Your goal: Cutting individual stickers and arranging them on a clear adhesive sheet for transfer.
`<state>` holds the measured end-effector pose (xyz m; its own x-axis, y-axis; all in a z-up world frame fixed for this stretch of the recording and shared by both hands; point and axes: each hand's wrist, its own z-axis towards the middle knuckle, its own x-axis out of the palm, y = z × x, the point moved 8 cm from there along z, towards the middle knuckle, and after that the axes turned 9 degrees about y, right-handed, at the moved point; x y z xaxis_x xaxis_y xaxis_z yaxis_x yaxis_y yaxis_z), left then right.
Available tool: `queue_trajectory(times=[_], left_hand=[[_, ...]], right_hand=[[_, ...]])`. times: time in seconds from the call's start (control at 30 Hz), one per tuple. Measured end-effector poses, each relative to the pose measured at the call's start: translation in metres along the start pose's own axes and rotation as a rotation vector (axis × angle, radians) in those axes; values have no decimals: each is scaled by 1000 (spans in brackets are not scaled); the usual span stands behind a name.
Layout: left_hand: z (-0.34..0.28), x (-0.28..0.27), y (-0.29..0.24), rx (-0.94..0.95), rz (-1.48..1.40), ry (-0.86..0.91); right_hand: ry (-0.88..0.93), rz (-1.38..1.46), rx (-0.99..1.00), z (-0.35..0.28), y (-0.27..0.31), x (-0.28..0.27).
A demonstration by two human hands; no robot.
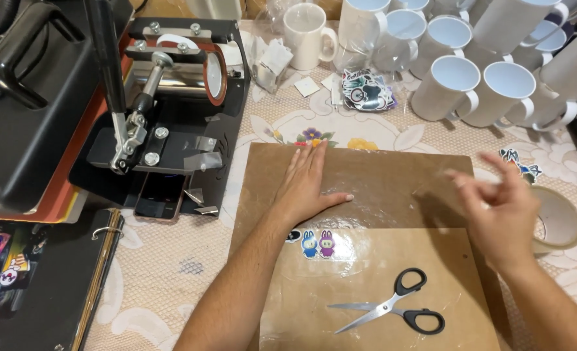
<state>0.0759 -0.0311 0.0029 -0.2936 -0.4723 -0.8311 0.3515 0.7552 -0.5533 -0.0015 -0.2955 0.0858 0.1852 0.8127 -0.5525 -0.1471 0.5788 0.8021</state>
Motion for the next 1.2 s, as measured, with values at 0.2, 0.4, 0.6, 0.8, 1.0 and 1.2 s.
queue_trajectory(times=[0.2,0.4,0.6,0.8,1.0,1.2], left_hand=[[-2,0,-1,-12,-10,14],[0,2,2,24,9,-19],[-6,-4,-4,-15,-39,29],[-3,-3,-3,-2,-10,3],[1,-3,1,-16,8,2],[-2,-3,-1,-19,-13,8]], right_hand=[[361,-927,-753,-32,-22,75],[289,131,607,-8,19,30],[35,-6,-53,-4,-2,-3],[143,-948,-461,5,-52,59],[331,-99,418,25,-31,29],[50,221,268,22,-22,1]])
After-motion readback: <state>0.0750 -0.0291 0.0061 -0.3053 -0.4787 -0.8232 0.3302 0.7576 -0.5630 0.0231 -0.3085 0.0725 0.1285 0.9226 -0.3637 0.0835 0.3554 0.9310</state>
